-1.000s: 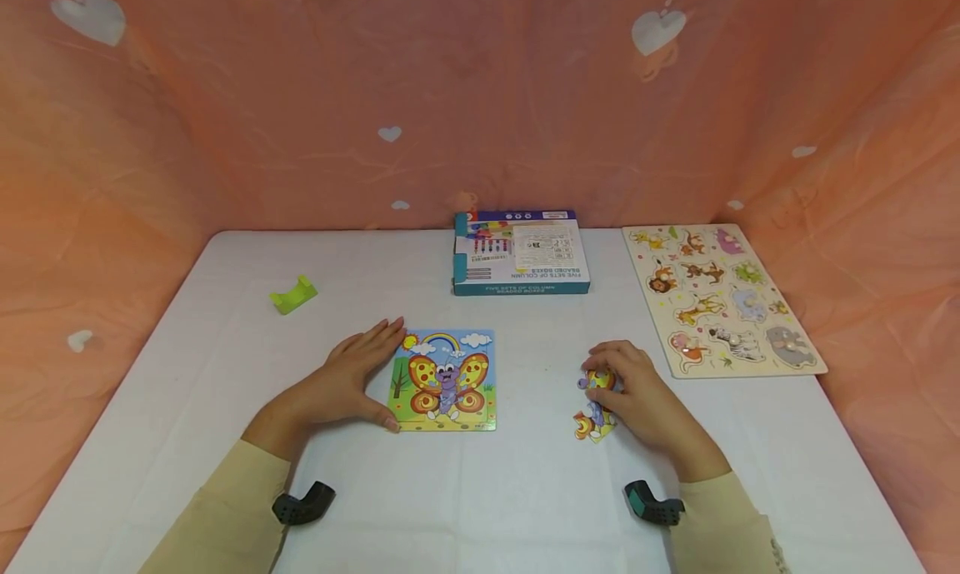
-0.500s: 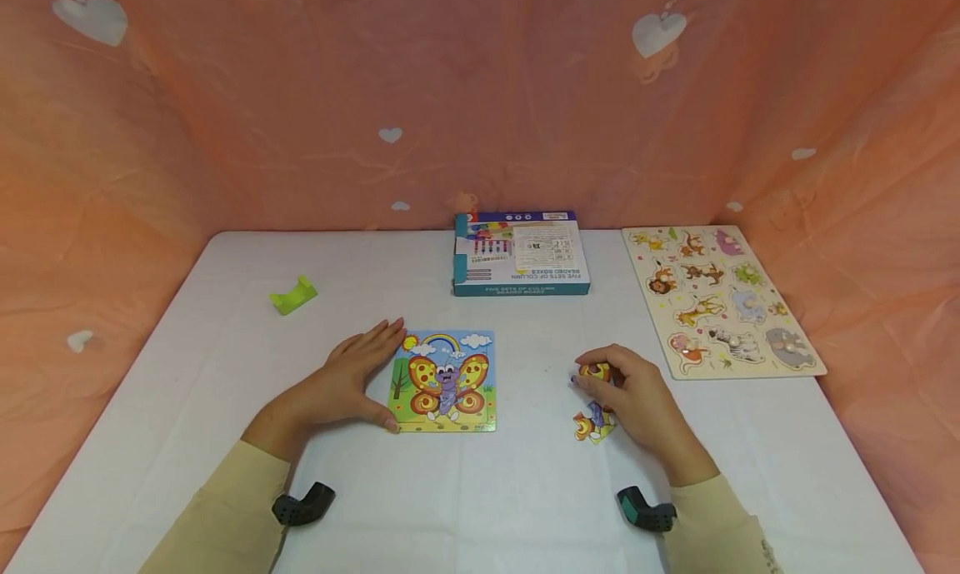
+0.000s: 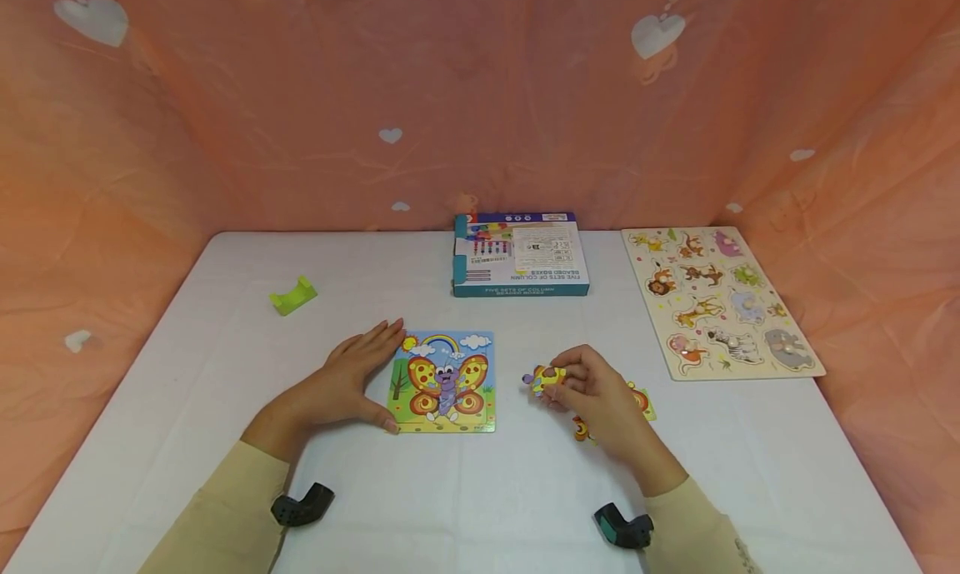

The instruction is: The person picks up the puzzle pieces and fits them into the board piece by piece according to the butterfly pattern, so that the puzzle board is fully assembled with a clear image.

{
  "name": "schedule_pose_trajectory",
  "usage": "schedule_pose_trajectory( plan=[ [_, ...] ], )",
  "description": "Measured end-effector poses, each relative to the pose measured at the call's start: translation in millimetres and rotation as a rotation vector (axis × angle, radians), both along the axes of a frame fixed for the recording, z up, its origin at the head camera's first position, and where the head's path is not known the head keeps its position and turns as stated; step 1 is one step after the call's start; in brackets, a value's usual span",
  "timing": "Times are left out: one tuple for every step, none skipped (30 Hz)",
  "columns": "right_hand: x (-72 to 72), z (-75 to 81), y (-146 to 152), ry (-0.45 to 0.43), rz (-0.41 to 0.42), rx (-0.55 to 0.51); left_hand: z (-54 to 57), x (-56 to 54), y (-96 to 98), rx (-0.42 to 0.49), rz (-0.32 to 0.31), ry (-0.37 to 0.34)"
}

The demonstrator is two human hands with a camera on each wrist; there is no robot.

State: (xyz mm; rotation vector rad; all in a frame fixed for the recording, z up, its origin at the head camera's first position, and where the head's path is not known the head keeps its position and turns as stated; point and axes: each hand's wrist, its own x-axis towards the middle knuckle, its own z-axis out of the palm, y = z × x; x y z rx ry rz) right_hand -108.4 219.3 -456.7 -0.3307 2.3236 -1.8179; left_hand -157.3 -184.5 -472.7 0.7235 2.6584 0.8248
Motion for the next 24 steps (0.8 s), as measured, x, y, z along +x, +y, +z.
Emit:
schedule_pose_trajectory(
  plan=[
    [0.3,-0.5,-3.2,-0.008,-0.005,-0.021,0.1,0.1,0.1,-0.001,0.0,-0.001],
    [0.4,-1.6,-6.3,-0.004,-0.011,-0.027,0.2,0.2,0.1,-0.002,0.001,-0.001],
    [0.4,-2.7,-9.0,0.007,-0.019,-0.018,0.5,0.3,0.2,-0.001,-0.002,0.002],
    [0.5,-3.4,-11.7,0.02,-0.025,-0.007,0.6,0.3,0.2,0.0,-0.003,0.004],
    [0.6,-4.0,-14.4,0.028,-0.035,0.011,0.8,0.3,0.1,0.002,-0.005,0.005],
    [0.6,-4.8,-16.8,0.033,-0.043,0.02,1.0,0.4,0.1,0.003,-0.007,0.007],
    [0.7,-5.5,-19.3,0.033,-0.051,0.031,1.2,0.4,0.1,0.005,-0.009,0.008],
    [0.7,-6.2,-21.7,0.033,-0.053,0.042,1.4,0.4,0.1,0.007,-0.01,0.009],
    [0.8,-6.9,-24.3,0.027,-0.054,0.045,1.6,0.4,0.2,0.007,-0.011,0.01],
    [0.7,-7.4,-26.9,0.017,-0.049,0.038,1.9,0.4,0.3,0.008,-0.011,0.009],
    [0.3,-8.3,-29.5,0.006,-0.043,0.028,2.2,0.4,0.5,0.007,-0.011,0.009],
    [-0.2,-9.2,-32.0,-0.003,-0.036,0.016,2.4,0.5,0.7,0.007,-0.011,0.009],
    [-0.9,-9.9,-34.7,-0.01,-0.029,0.008,2.5,0.5,0.9,0.006,-0.01,0.008],
    [-1.8,-10.7,-37.5,-0.015,-0.021,-0.003,2.7,0.5,1.1,0.005,-0.009,0.008],
    [-3.0,-11.6,-40.2,-0.022,-0.012,-0.017,2.6,0.4,1.2,0.003,-0.008,0.008],
    [-4.1,-12.2,-43.0,-0.026,-0.004,-0.027,2.5,0.3,1.3,0.003,-0.007,0.007],
    [-5.4,-12.8,-45.9,-0.03,0.001,-0.035,2.4,0.3,1.4,0.002,-0.005,0.007],
    [-6.5,-12.9,-48.9,-0.032,0.002,-0.041,2.2,0.2,1.4,0.001,-0.004,0.007],
    [-7.8,-13.1,-51.9,-0.033,0.003,-0.046,2.1,0.1,1.5,0.0,-0.003,0.008],
    [-9.1,-13.1,-54.9,-0.035,0.003,-0.052,2.0,0.1,1.5,0.0,-0.003,0.007],
    [-10.5,-13.5,-58.0,-0.038,0.002,-0.056,2.0,0.2,1.6,0.0,-0.002,0.007],
    [-12.0,-13.8,-61.0,-0.04,-0.003,-0.059,2.0,0.3,1.5,0.002,-0.002,0.008],
    [-13.7,-14.3,-64.0,-0.046,-0.01,-0.065,2.1,0.3,1.6,0.003,-0.002,0.008],
    [-15.3,-14.7,-66.9,-0.053,-0.018,-0.068,2.1,0.4,1.6,0.004,-0.003,0.009]
  ],
)
